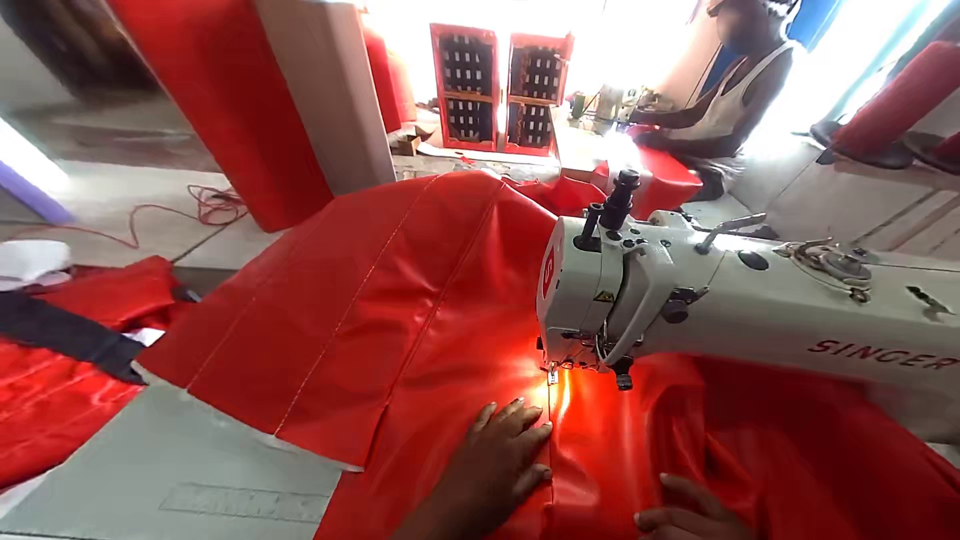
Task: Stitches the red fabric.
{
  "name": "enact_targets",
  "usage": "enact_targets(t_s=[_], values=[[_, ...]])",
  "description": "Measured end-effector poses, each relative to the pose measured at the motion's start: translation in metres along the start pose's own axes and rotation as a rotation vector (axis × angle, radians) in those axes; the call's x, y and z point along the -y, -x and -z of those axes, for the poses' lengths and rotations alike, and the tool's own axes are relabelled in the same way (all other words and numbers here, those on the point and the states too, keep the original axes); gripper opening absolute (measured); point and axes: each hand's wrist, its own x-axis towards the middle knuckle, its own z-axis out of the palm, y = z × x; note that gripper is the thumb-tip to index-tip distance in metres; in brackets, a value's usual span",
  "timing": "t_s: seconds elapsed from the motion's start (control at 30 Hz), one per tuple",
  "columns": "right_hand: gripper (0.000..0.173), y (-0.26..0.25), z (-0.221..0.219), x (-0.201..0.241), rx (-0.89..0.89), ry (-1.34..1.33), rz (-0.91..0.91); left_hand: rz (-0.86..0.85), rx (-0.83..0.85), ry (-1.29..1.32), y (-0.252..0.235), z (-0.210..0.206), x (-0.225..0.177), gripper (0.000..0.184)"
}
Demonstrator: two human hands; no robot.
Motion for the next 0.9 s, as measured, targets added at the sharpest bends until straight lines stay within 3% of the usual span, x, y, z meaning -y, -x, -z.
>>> enact_targets(t_s=[0.13, 0.27, 0.3, 0.43, 0.53, 0.7, 0.9], values=[[0.021, -0.028, 0.052, -0.007, -0.006, 0.1, 0.049, -0.044, -0.063, 0.041, 0.003, -0.008, 0.002, 0.042], [0.026, -0.065, 0.066, -0.019, 0.536, -0.217, -0.116, -0.153, 0.007, -0.087, 0.013, -0.005, 0.008, 0.046], [0.03, -0.076, 0.06, -0.019, 0.574, -0.245, -0.143, -0.185, 0.007, -0.11, 0.014, -0.006, 0.01, 0.048], [0.038, -0.105, 0.002, -0.019, 0.28, -0.277, -0.146, -0.284, -0.154, -0.117, 0.016, -0.014, 0.016, 0.045], [0.047, -0.094, -0.042, -0.029, 0.162, -0.135, -0.148, -0.307, -0.135, -0.122, 0.018, -0.014, 0.018, 0.045], [0.048, -0.065, -0.039, -0.051, 0.171, -0.115, -0.116, -0.36, -0.068, -0.032, 0.026, -0.01, 0.01, 0.042], [0.05, -0.065, -0.04, -0.06, 0.153, -0.141, -0.103, -0.335, -0.035, -0.012, 0.018, -0.009, 0.016, 0.047]])
